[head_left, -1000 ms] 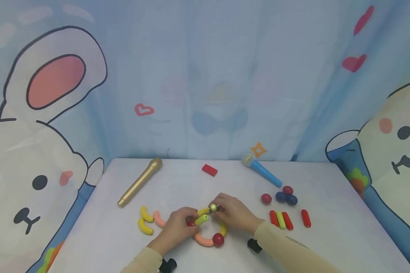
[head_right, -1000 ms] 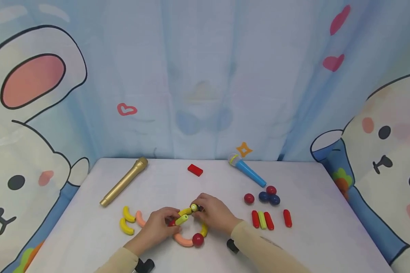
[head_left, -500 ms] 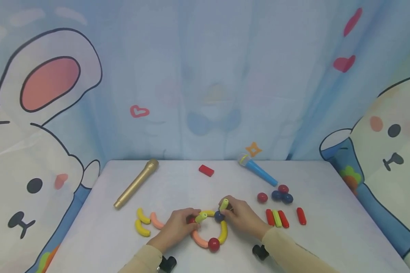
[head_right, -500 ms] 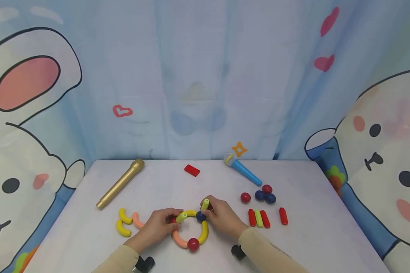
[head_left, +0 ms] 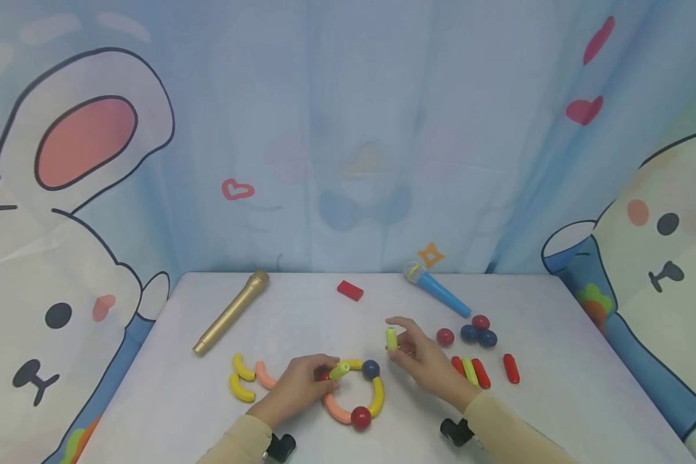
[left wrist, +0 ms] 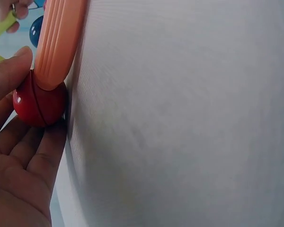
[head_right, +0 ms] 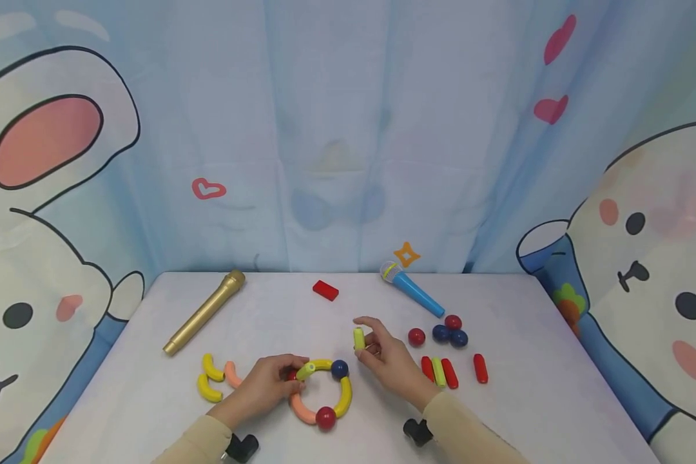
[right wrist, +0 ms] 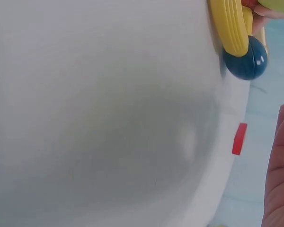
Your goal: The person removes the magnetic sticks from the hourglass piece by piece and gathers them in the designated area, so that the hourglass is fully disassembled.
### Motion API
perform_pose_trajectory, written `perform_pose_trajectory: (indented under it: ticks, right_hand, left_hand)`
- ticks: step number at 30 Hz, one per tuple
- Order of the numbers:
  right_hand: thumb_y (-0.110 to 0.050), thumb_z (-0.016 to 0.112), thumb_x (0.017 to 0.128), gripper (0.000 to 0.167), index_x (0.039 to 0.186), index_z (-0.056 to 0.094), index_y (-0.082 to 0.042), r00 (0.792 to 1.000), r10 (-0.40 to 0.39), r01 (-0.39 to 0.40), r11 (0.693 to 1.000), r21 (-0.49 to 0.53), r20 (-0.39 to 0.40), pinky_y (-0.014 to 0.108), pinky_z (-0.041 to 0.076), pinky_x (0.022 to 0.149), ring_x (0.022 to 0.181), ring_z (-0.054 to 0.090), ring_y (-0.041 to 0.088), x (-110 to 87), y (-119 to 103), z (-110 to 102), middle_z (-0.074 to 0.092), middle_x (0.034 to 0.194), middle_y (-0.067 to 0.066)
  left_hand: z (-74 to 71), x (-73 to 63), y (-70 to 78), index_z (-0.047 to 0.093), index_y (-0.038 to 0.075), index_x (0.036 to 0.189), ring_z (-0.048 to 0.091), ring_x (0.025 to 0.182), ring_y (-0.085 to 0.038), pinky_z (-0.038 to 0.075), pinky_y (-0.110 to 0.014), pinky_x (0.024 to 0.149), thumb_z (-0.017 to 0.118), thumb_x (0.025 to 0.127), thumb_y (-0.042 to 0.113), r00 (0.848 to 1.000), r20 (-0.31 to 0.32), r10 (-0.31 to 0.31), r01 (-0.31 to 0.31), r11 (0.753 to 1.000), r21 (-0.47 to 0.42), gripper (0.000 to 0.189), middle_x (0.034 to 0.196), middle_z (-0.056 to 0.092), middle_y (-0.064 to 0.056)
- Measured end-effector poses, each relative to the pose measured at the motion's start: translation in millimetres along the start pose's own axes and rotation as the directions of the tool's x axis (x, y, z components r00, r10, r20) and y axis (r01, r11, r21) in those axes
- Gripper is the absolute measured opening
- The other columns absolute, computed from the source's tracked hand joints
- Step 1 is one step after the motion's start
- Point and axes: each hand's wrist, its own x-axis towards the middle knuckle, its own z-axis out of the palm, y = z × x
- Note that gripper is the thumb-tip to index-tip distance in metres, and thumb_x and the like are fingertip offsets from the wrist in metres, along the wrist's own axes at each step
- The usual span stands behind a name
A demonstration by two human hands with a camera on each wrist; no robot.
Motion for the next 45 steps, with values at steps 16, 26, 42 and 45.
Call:
perform_pose_trajectory:
  ticks: [16,26,42,45]
  right_hand:
    - [-0.008,0.077,0.087,0.07,0.147,0.041,-0.006,0.982,0.124,-0.141,0.983,-0.115,-0.144,0.026,0.057,0.069,0.092,0.062,0.028,-71.9,94.8,-133.7,0.055,0.122,0.022]
    - [-0.033,0.084,0.08,0.08,0.141,0.047,0.002,0.969,0.246,-0.219,0.895,-0.39,0.02,0.039,0.054,0.073,0.085,0.054,0.024,-66.5,155.4,-164.1,0.058,0.098,0.009]
    - [-0.034,0.086,0.078,0.089,0.144,0.04,0.003,0.961,0.275,-0.261,0.895,-0.361,-0.011,0.037,0.052,0.071,0.084,0.055,0.023,-66.2,158.5,-162.2,0.059,0.105,0.012]
    - [-0.034,0.086,0.077,0.09,0.144,0.039,0.003,0.96,0.279,-0.267,0.9,-0.344,-0.016,0.036,0.05,0.07,0.083,0.054,0.022,-66.4,160.0,-162.2,0.059,0.106,0.013]
  left_hand:
    - [-1.6,-0.9,2.8,0.07,0.023,0.121,0.062,0.111,-0.015,0.053,-0.039,0.093,0.081,0.084,0.025,1.0,0.006,-0.01,0.01,1.0,0.012,0.038,0.122,0.066,0.01]
    - [-2.8,-0.7,2.6,0.07,0.023,0.122,0.061,0.112,-0.015,0.052,-0.04,0.094,0.08,0.084,0.025,1.0,0.005,-0.013,0.013,1.0,0.025,0.039,0.123,0.066,0.011]
    - [-1.0,-0.7,3.4,0.07,0.022,0.12,0.061,0.111,-0.017,0.052,-0.043,0.094,0.081,0.084,0.024,1.0,0.0,-0.019,0.019,1.0,0.01,0.037,0.122,0.066,0.008]
    - [-0.8,-0.9,3.3,0.07,0.022,0.12,0.061,0.112,-0.018,0.051,-0.044,0.095,0.081,0.084,0.024,1.0,0.002,-0.017,0.017,1.0,0.004,0.037,0.121,0.067,0.008]
